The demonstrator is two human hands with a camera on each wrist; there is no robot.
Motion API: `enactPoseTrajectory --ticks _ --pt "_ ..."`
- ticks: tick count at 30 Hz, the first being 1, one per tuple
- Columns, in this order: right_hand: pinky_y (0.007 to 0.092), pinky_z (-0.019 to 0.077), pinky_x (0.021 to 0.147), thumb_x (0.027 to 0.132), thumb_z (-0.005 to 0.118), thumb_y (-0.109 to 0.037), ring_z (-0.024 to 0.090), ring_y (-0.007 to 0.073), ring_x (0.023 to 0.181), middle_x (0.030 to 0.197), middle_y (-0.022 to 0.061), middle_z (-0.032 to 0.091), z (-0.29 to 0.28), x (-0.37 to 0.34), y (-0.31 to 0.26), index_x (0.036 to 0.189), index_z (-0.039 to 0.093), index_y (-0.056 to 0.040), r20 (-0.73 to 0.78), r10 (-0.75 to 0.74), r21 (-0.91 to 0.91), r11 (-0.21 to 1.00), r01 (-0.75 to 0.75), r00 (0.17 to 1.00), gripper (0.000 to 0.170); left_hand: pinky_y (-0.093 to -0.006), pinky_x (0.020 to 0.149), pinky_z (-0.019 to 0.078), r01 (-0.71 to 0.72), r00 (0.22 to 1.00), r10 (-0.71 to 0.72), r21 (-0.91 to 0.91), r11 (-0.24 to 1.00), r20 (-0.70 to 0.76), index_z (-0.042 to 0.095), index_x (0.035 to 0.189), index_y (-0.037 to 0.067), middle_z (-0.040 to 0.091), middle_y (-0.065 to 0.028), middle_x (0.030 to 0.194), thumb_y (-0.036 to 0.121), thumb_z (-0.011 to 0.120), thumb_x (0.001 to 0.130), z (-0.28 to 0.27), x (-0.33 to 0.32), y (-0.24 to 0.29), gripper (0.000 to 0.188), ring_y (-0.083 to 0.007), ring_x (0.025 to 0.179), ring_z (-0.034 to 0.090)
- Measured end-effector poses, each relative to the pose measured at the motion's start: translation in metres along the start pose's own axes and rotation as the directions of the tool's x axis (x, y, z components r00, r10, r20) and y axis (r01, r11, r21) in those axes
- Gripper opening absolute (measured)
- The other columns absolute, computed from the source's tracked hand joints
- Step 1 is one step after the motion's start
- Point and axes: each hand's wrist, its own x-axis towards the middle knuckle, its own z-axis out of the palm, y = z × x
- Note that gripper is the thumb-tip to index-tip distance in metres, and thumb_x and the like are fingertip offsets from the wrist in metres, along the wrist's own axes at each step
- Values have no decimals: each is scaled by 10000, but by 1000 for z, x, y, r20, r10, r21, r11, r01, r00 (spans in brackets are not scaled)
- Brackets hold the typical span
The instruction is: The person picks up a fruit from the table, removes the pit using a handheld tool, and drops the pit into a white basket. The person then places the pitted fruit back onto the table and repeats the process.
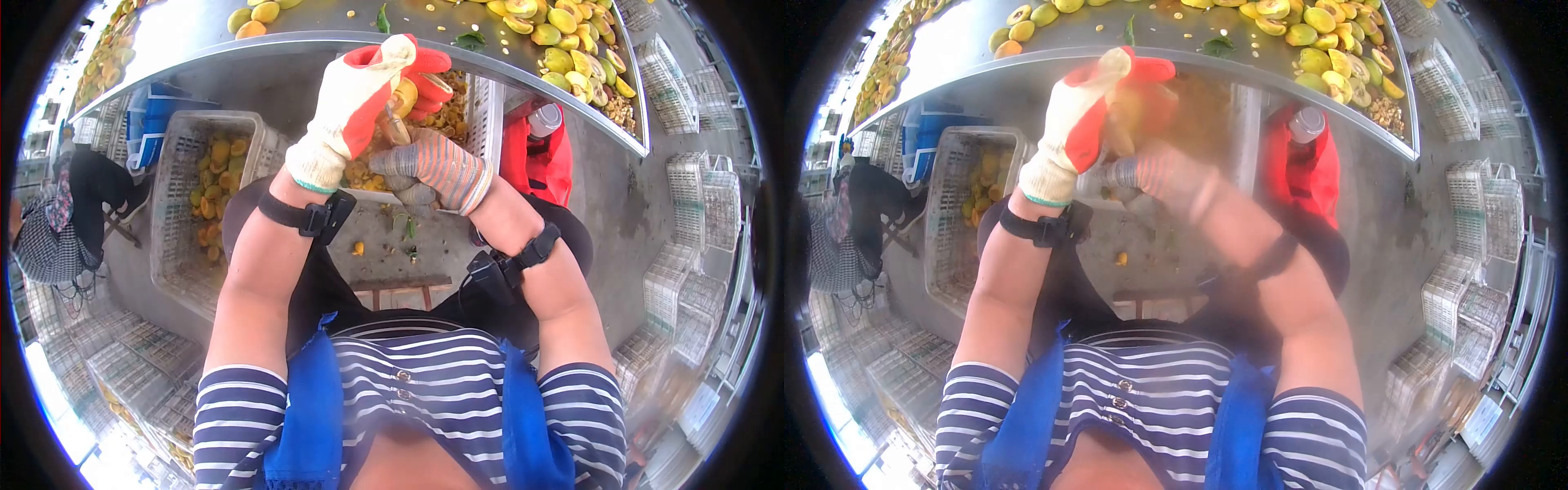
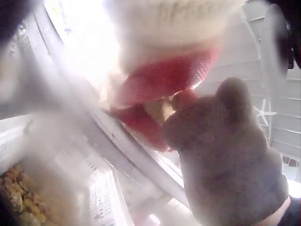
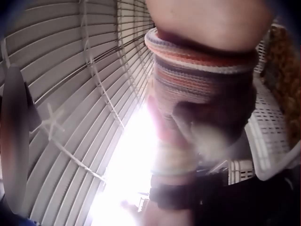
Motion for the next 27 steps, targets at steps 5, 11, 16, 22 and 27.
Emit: enactPoseTrajectory --ticks 5,11,16,22,27 --pt "289 493 730 869 699 -223 606 107 781 893 58 645 -11 -5 7 1096 673 -54 29 -51 13 999 51 998 284 -320 816 536 54 990 -44 -74 996 134 667 1144 -53 711 -153 1028 371 491 1027 -1 -4 8 473 -226 913 686" --pt "330 516 677 903 661 -227 654 182 770 852 78 668 -11 -4 5 1118 693 -144 -38 -185 -370 915 158 982 233 -299 785 547 -37 999 31 -147 988 -44 667 1150 -55 723 -165 983 392 532 1010 11 4 -2 488 -215 878 692" --pt "342 523 650 944 600 -168 664 199 728 775 81 653 9 4 3 1147 693 -173 -123 -41 -359 933 -7 992 223 -311 843 518 122 988 -118 42 992 -99 673 1148 -22 718 -140 1011 470 436 1032 13 -3 9 558 -206 907 676" --pt "269 440 535 937 602 -137 560 87 582 685 14 584 8 -13 -5 1042 698 -100 -71 27 -40 999 -30 997 146 -303 826 518 83 991 -101 187 979 87 680 1098 -44 717 -114 966 504 420 1030 5 4 -6 610 -191 863 669" --pt "245 387 505 889 681 -174 482 58 559 682 -17 543 -14 -19 4 927 671 -43 136 63 111 991 -79 989 137 -309 794 525 67 983 -69 19 998 173 678 1065 -67 706 -131 903 498 415 1031 8 3 -13 624 -197 827 668"
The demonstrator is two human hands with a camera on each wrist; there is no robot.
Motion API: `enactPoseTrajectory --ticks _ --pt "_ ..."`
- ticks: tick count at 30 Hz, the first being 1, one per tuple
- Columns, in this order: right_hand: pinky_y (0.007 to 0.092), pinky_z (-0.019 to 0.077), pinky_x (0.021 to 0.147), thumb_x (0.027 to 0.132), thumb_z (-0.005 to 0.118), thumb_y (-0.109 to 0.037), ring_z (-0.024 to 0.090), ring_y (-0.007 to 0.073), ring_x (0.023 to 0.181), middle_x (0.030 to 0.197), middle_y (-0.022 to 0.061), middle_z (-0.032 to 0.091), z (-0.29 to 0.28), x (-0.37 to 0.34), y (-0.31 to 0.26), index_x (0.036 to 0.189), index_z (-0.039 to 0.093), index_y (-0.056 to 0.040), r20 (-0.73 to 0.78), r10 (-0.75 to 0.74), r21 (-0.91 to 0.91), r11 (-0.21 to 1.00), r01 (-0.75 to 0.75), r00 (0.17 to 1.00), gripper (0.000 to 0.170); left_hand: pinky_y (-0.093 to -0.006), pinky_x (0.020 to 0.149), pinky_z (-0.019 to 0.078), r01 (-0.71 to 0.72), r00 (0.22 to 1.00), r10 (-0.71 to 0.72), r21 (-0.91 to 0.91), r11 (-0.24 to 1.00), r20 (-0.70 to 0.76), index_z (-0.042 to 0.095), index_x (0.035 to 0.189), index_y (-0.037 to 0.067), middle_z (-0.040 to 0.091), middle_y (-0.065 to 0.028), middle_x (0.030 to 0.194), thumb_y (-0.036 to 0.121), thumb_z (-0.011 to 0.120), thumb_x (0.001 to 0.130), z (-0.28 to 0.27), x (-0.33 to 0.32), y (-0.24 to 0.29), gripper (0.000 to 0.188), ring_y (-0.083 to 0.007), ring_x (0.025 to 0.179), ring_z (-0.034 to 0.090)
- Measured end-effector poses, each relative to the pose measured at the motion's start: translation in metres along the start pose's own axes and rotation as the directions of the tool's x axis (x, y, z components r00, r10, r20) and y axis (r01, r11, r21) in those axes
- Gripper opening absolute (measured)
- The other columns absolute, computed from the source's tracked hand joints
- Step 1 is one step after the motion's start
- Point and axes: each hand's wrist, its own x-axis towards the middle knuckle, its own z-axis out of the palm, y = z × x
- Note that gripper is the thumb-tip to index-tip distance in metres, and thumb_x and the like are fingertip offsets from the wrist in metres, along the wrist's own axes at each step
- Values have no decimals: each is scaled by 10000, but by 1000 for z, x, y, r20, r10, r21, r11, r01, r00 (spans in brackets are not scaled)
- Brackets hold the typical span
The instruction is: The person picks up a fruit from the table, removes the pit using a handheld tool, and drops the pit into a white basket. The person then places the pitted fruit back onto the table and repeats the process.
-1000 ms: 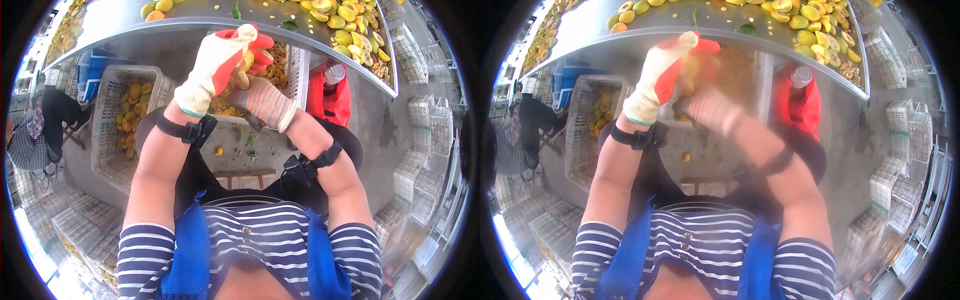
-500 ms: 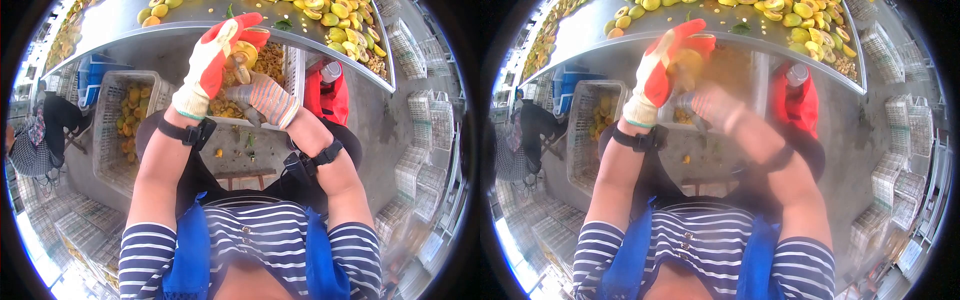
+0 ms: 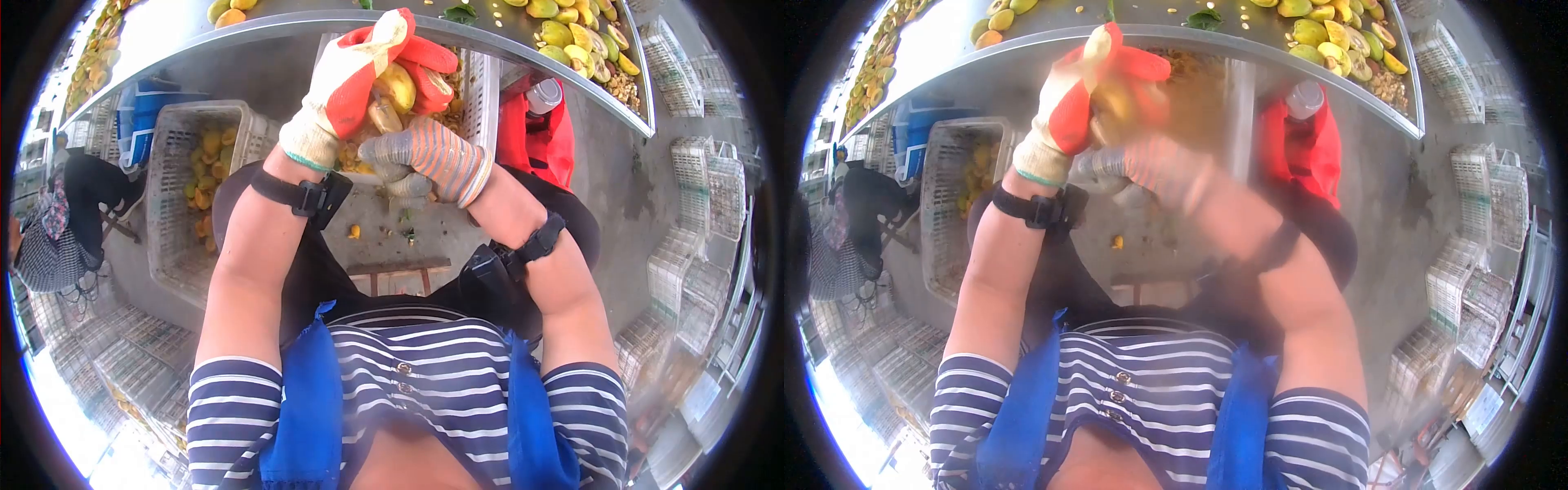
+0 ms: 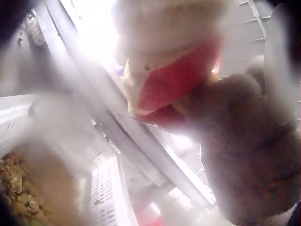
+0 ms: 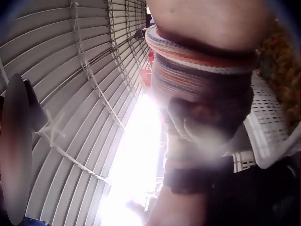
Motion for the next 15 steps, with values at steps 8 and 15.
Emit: enactPoseTrajectory --ticks 8,15 --pt "262 409 531 825 727 -277 505 91 579 703 -1 568 -15 0 2 917 654 -59 -106 -79 -90 994 70 991 247 -393 844 535 13 980 -83 -359 933 -180 608 1218 -57 702 -168 963 502 420 1022 -14 6 -1 621 -303 896 671" --pt "408 525 802 872 623 -247 668 334 934 1015 206 664 -75 27 29 1092 621 -4 -207 -88 -977 -30 -210 974 328 -327 762 548 -104 744 175 146 984 -646 631 1231 10 697 -186 1089 336 551 1010 -86 -54 54 402 -224 868 687"
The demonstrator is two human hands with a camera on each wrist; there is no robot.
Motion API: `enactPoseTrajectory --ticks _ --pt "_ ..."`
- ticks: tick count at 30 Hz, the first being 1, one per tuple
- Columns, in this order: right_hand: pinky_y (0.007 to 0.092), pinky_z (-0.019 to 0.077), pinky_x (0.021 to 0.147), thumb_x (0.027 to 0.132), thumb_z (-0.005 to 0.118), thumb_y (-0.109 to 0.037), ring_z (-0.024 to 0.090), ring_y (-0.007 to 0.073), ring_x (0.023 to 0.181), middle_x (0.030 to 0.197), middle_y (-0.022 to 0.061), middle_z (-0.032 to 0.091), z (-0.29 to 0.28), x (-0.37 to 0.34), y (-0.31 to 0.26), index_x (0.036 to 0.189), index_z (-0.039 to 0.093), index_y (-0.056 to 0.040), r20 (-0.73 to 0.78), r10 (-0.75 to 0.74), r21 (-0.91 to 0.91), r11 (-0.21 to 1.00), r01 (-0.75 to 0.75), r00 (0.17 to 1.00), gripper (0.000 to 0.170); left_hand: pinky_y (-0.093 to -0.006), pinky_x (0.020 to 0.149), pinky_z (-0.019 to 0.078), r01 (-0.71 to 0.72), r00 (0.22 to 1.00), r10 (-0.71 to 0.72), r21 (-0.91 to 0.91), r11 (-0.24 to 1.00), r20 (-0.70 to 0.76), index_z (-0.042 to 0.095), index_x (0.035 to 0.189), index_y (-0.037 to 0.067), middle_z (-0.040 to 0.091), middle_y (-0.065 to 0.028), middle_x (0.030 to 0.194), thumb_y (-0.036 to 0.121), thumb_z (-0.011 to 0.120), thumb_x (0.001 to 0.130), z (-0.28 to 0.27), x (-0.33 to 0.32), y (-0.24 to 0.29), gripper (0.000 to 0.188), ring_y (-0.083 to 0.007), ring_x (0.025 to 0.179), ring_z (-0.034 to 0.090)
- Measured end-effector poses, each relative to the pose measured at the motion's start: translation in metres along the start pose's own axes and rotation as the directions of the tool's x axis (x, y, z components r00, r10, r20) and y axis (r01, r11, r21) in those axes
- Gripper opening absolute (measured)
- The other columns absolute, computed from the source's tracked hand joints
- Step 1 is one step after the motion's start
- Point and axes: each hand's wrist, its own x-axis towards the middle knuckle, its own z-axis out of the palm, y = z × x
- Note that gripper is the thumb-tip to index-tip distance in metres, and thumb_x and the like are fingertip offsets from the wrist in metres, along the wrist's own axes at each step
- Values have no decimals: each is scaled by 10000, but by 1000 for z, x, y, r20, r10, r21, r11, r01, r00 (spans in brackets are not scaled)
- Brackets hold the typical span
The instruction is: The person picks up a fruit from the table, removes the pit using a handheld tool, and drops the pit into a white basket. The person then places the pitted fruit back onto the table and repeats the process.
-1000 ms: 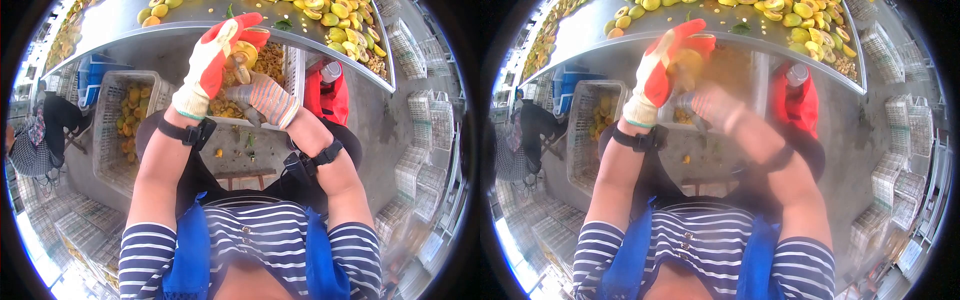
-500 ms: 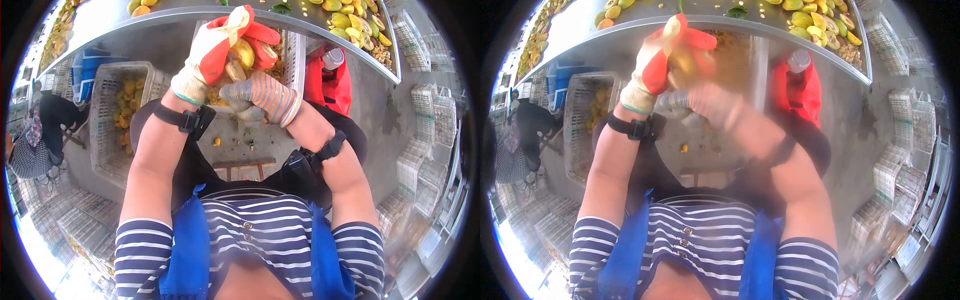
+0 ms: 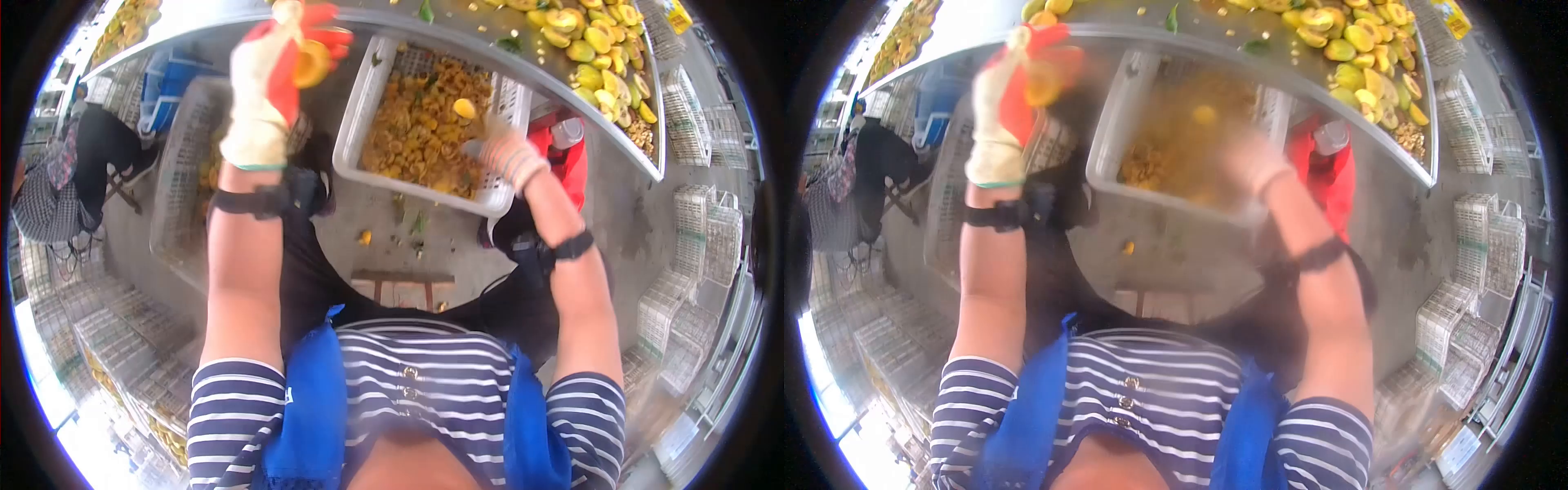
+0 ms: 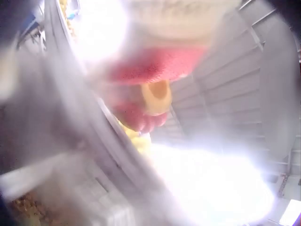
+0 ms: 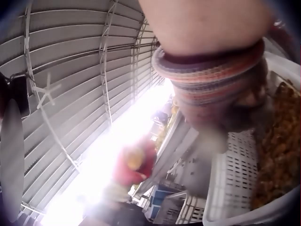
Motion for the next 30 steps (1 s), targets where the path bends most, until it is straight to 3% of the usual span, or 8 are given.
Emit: enactPoseTrajectory --ticks 3,5,7,11,17,24,29,30 --pt "446 516 908 928 495 -163 629 359 1092 1299 215 591 44 35 55 1201 607 -17 158 46 -366 930 15 986 329 -281 758 544 33 979 56 420 907 -198 629 1244 7 661 -173 1198 292 604 988 -55 0 18 383 -174 940 667" --pt "460 510 901 917 497 -133 622 372 1106 1231 224 624 25 27 40 1271 604 -98 105 -5 -222 975 29 994 371 -265 779 543 124 932 110 589 798 -346 613 1265 -15 626 -175 1287 267 621 980 -84 -11 13 401 -161 1031 649" --pt "467 519 877 928 503 -185 635 381 1079 1166 229 653 51 26 49 1243 603 -68 146 160 -181 974 -133 976 350 -224 876 440 -239 963 266 348 907 -31 625 1249 11 664 10 1046 246 717 920 -125 9 -9 414 -73 950 577" --pt "469 528 809 903 561 -133 633 409 1010 1059 238 664 30 28 2 1266 620 -174 44 284 -92 956 -279 958 370 -262 888 466 -282 943 334 492 823 -18 670 1174 6 660 -9 1079 294 682 941 -90 -34 1 371 -106 986 595" --pt "443 537 785 909 594 -314 660 397 902 962 193 688 83 19 -84 1152 636 -101 52 -165 6 986 165 985 326 -269 898 467 -180 963 261 552 814 -72 655 1190 -2 654 -24 1100 290 665 949 -126 -44 -6 378 -116 1006 593" --pt "432 510 735 878 679 -338 637 395 814 877 165 674 87 50 -69 1157 613 -68 -263 -237 183 939 290 935 393 -277 908 467 -109 962 236 597 795 -138 638 1208 -10 647 -42 1124 286 646 959 -151 -50 -6 387 -127 1029 591" --pt "417 532 729 829 659 -173 664 365 838 935 145 701 113 34 -109 1106 665 -125 53 -540 488 748 450 840 281 -283 916 468 -63 959 225 642 764 -174 625 1221 -16 642 -55 1142 283 632 966 -162 -53 -5 393 -136 1045 590" --pt "419 538 737 819 639 -149 670 358 860 962 144 704 117 34 -127 1097 676 -145 332 -548 399 819 412 768 281 -284 918 468 -62 958 229 652 756 -175 623 1224 -18 641 -57 1145 282 629 967 -165 -52 -4 395 -137 1048 589"
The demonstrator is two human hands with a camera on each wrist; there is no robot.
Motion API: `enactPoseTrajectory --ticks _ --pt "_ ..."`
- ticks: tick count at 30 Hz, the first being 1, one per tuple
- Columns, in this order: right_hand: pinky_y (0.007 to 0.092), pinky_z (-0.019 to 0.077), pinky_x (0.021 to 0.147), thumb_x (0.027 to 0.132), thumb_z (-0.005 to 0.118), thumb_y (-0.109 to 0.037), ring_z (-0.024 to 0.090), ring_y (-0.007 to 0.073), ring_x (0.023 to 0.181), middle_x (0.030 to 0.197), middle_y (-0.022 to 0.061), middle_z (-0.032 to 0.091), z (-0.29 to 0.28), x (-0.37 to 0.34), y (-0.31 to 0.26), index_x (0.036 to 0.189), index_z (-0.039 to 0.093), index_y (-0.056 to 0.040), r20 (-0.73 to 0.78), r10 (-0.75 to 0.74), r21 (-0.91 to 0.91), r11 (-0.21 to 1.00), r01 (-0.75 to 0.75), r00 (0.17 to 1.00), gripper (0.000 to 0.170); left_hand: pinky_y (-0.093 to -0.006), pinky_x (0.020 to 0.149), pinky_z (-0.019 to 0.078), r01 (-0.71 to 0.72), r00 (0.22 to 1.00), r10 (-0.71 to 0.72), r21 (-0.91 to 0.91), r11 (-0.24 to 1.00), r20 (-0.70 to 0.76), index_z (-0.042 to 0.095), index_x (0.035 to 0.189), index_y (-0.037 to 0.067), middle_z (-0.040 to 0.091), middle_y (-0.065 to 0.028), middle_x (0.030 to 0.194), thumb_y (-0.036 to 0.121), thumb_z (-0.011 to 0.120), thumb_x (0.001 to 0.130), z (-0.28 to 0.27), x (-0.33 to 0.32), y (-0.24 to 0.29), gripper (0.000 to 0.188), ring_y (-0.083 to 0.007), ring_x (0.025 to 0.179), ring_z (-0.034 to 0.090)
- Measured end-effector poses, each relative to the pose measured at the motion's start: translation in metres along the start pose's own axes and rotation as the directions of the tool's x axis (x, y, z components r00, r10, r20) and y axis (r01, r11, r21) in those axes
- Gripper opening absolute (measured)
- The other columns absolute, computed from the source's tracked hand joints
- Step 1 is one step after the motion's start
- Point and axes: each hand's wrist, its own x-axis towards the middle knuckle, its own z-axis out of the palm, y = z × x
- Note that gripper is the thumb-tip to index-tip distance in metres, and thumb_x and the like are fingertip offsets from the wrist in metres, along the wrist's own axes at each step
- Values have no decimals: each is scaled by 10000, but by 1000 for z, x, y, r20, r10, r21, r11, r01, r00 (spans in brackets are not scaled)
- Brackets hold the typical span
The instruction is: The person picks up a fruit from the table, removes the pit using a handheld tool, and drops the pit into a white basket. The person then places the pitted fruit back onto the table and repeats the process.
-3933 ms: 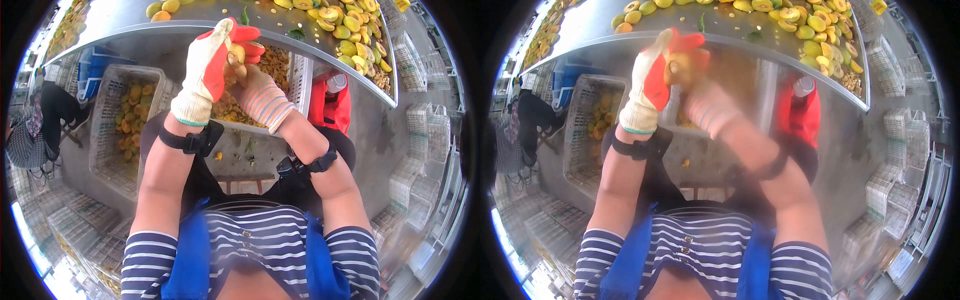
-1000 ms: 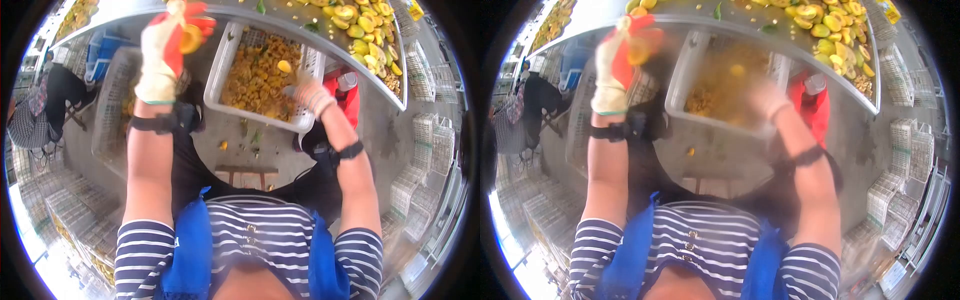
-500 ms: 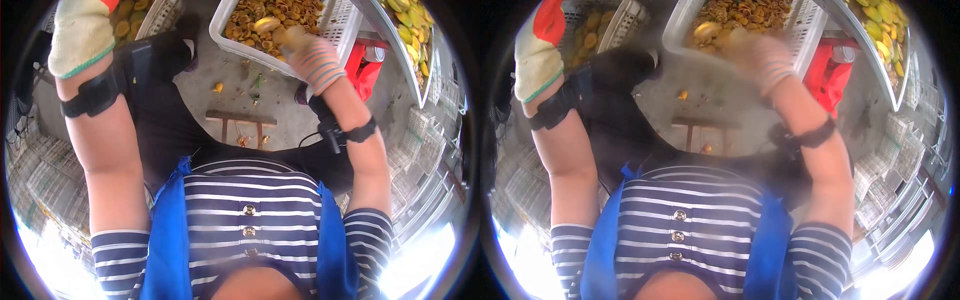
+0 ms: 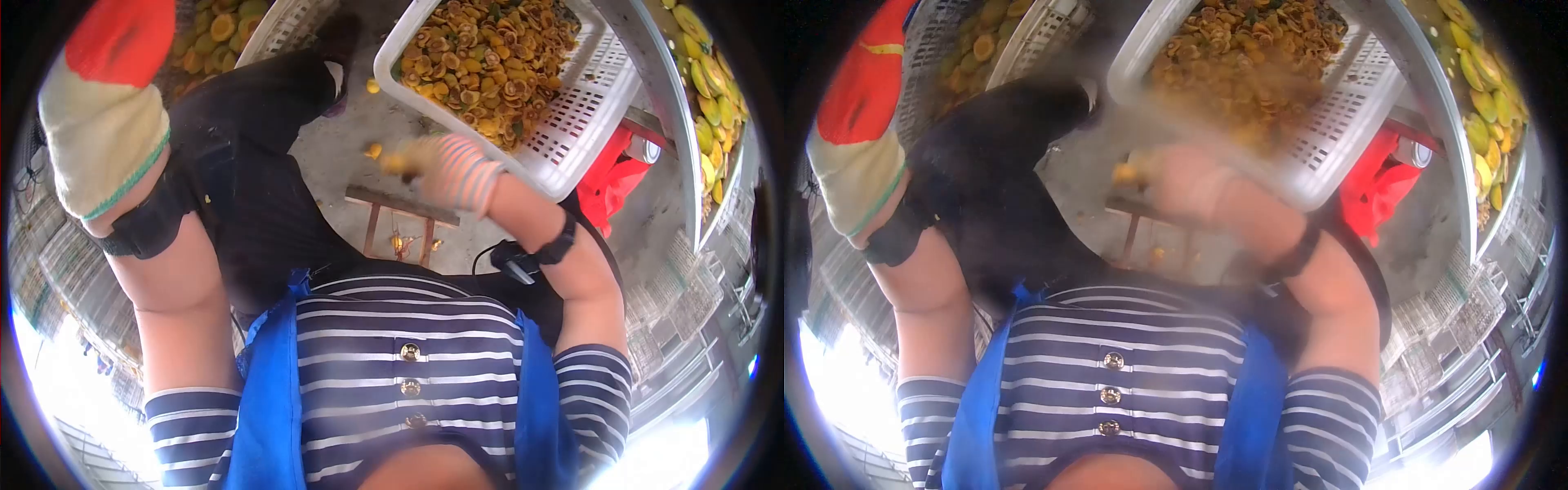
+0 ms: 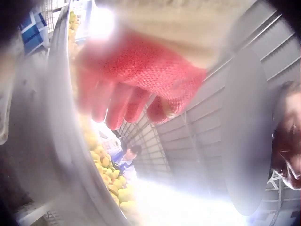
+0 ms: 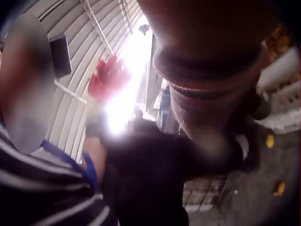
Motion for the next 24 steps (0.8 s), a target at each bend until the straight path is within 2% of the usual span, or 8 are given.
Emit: enactPoseTrajectory --ticks 1,3,9,11,14,17,19,24 --pt "422 544 746 809 618 -126 676 352 882 989 143 707 6 13 -11 1088 687 -164 268 98 -96 993 -75 958 290 -285 919 468 0 1000 0 10 1000 -5 621 1226 -19 640 -60 1149 281 626 968 -2 2 -1 396 -139 1052 589" --pt "446 547 748 825 602 -126 682 350 912 1037 146 704 50 36 -4 1115 692 -149 460 122 -173 984 -46 879 304 -288 922 468 -1 1000 2 35 999 -16 616 1232 -21 638 -65 1156 280 621 971 -8 6 -4 398 -142 1058 589" --pt "455 536 791 902 546 -180 667 354 987 1076 155 692 158 106 60 1137 688 -100 333 134 -272 962 -41 933 287 -295 931 469 44 998 -37 125 991 -54 601 1247 -29 632 -80 1176 276 604 979 -21 12 -13 406 -152 1078 587" --pt "455 529 819 917 531 -201 662 346 1005 1082 162 690 178 114 81 1130 694 -100 47 -55 -277 959 66 997 287 -297 934 469 69 995 -56 158 985 -84 596 1253 -31 630 -85 1183 275 598 982 -25 10 -14 408 -156 1085 586" --pt "455 515 858 924 524 -216 657 343 1018 1088 178 685 224 135 105 1106 703 -82 -304 34 120 993 3 952 288 -300 939 469 117 987 -92 192 974 -133 589 1260 -35 627 -93 1194 273 590 986 -37 4 -15 412 -161 1095 585" --pt "452 508 879 928 520 -228 655 346 1021 1088 193 681 207 133 87 1077 704 -55 -184 270 704 707 -65 945 293 -304 944 470 162 976 -125 212 964 -180 581 1268 -38 624 -100 1204 271 582 990 -48 -5 -14 416 -166 1104 585" --pt "451 512 883 927 527 -222 654 345 1028 1092 198 678 176 138 79 1068 702 -47 -94 276 739 664 -119 957 285 -306 947 470 180 969 -136 214 960 -206 577 1274 -41 622 -105 1211 270 576 993 -53 -10 -14 419 -169 1111 584" --pt "455 537 885 909 575 -169 653 335 1064 1114 204 668 127 160 75 1071 695 -48 -96 169 35 985 -167 981 235 -312 954 470 196 962 -148 201 960 -231 564 1287 -47 617 -118 1229 267 562 1000 -59 -20 -16 425 -177 1128 583"
